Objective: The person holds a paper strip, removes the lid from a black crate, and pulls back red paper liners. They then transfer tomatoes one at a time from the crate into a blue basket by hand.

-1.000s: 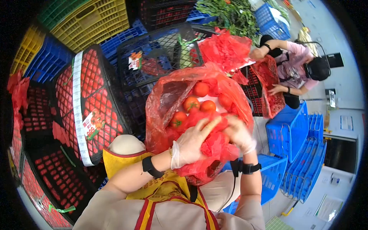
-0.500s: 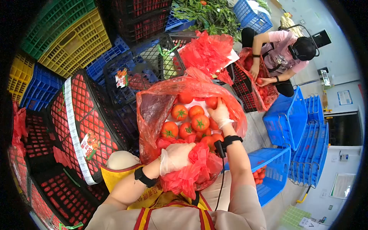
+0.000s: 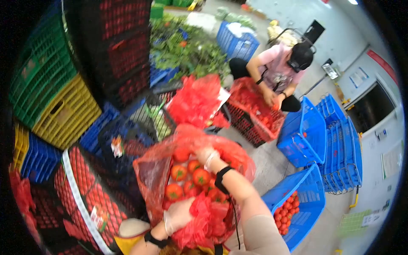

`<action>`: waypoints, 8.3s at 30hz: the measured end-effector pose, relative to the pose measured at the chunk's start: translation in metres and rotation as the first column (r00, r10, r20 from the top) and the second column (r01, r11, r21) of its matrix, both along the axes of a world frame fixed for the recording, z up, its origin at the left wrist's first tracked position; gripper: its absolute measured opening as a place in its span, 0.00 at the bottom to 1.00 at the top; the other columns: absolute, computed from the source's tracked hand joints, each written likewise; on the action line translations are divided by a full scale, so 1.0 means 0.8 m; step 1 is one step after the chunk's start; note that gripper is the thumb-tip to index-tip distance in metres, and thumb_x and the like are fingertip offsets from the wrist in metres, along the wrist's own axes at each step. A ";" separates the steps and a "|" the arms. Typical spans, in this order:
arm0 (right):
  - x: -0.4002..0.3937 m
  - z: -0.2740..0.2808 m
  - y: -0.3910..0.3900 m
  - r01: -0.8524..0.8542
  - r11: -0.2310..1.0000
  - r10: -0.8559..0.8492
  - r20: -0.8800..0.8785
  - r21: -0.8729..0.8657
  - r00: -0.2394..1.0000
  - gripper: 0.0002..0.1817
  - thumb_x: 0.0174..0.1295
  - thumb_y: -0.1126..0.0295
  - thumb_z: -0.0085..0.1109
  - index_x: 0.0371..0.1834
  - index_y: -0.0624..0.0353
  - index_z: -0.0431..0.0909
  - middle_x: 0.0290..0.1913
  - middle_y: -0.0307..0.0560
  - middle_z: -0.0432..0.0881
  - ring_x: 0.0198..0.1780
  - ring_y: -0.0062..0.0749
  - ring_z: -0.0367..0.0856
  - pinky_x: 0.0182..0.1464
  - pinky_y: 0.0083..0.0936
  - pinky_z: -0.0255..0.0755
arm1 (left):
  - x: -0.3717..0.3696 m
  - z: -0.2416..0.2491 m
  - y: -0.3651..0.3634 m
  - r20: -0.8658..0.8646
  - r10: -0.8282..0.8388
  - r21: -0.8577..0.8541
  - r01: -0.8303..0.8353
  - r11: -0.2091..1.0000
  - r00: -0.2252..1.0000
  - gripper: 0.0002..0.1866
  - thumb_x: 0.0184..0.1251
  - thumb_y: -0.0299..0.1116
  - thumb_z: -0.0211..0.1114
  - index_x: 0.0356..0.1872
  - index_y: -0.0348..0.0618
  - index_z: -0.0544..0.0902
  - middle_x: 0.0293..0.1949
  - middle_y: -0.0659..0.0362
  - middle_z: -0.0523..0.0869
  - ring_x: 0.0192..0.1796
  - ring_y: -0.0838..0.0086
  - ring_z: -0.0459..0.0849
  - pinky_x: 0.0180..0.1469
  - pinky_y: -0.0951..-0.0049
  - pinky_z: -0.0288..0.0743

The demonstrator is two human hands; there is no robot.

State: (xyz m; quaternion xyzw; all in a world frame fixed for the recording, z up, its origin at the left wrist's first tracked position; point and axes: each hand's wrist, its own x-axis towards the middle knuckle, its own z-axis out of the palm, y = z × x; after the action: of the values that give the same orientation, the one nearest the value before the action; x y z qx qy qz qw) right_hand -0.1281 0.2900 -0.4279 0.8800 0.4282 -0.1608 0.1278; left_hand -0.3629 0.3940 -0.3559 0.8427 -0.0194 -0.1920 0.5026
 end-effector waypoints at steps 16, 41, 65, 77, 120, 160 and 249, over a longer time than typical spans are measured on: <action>0.020 -0.078 -0.027 0.186 0.837 -0.182 -0.058 0.515 0.982 0.10 0.59 0.66 0.50 0.38 0.49 0.83 0.47 0.48 0.83 0.45 0.43 0.81 0.49 0.40 0.73 | 0.008 -0.013 0.004 -0.037 -0.023 0.024 0.024 0.999 0.999 0.28 0.56 0.57 0.59 0.49 0.46 0.76 0.42 0.44 0.83 0.47 0.49 0.80 0.47 0.57 0.74; -0.016 -0.012 -0.100 0.578 0.709 -0.235 -0.637 0.405 0.734 0.31 0.42 0.66 0.67 0.54 0.63 0.73 0.46 0.58 0.81 0.50 0.40 0.79 0.53 0.31 0.71 | 0.007 -0.007 -0.004 -0.055 -0.037 0.092 0.042 0.995 0.998 0.30 0.51 0.52 0.65 0.51 0.43 0.75 0.44 0.44 0.82 0.48 0.51 0.80 0.47 0.58 0.73; -0.041 0.071 -0.146 0.850 0.443 -0.198 -0.893 0.286 0.404 0.28 0.46 0.78 0.64 0.55 0.61 0.71 0.34 0.35 0.75 0.34 0.18 0.74 0.37 0.21 0.71 | 0.000 0.003 -0.005 0.051 0.002 0.071 -0.006 0.997 0.999 0.26 0.55 0.50 0.62 0.48 0.40 0.75 0.39 0.43 0.83 0.43 0.49 0.81 0.43 0.54 0.74; 0.026 0.150 -0.098 0.955 0.040 0.472 -0.848 0.295 0.242 0.27 0.58 0.74 0.57 0.62 0.61 0.65 0.56 0.44 0.75 0.56 0.28 0.75 0.60 0.29 0.69 | -0.005 -0.001 -0.009 0.086 -0.016 0.089 0.008 0.996 0.996 0.26 0.51 0.44 0.65 0.49 0.40 0.75 0.37 0.43 0.83 0.42 0.48 0.81 0.43 0.53 0.74; 0.033 -0.043 -0.014 -0.161 0.886 0.086 0.187 0.436 0.979 0.24 0.45 0.68 0.65 0.50 0.50 0.78 0.52 0.48 0.73 0.54 0.47 0.72 0.51 0.37 0.73 | 0.002 0.013 0.017 0.014 0.087 0.025 -0.088 0.996 0.996 0.26 0.50 0.44 0.66 0.49 0.40 0.74 0.39 0.43 0.83 0.44 0.50 0.81 0.45 0.54 0.74; -0.020 -0.042 -0.178 0.280 0.951 -0.283 0.006 0.134 0.959 0.32 0.46 0.69 0.61 0.60 0.46 0.71 0.60 0.51 0.70 0.55 0.50 0.74 0.56 0.39 0.70 | 0.000 -0.002 0.001 0.009 -0.041 0.107 0.040 0.994 0.999 0.30 0.49 0.44 0.68 0.52 0.35 0.73 0.47 0.40 0.80 0.50 0.48 0.78 0.50 0.58 0.72; -0.237 0.009 -0.053 -0.091 0.744 0.257 -0.157 0.662 0.954 0.27 0.46 0.72 0.54 0.55 0.50 0.77 0.48 0.50 0.75 0.46 0.45 0.75 0.46 0.38 0.71 | -0.043 0.007 0.115 -0.341 0.822 -0.866 -0.493 -0.085 0.456 0.20 0.69 0.43 0.55 0.58 0.48 0.72 0.55 0.52 0.76 0.55 0.59 0.77 0.57 0.58 0.73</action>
State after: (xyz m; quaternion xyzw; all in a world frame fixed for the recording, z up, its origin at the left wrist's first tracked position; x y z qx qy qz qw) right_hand -0.3177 0.2479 -0.4204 0.7996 0.5501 -0.0942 -0.2219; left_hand -0.3971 0.4861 -0.3505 0.3219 0.2274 0.2626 0.8808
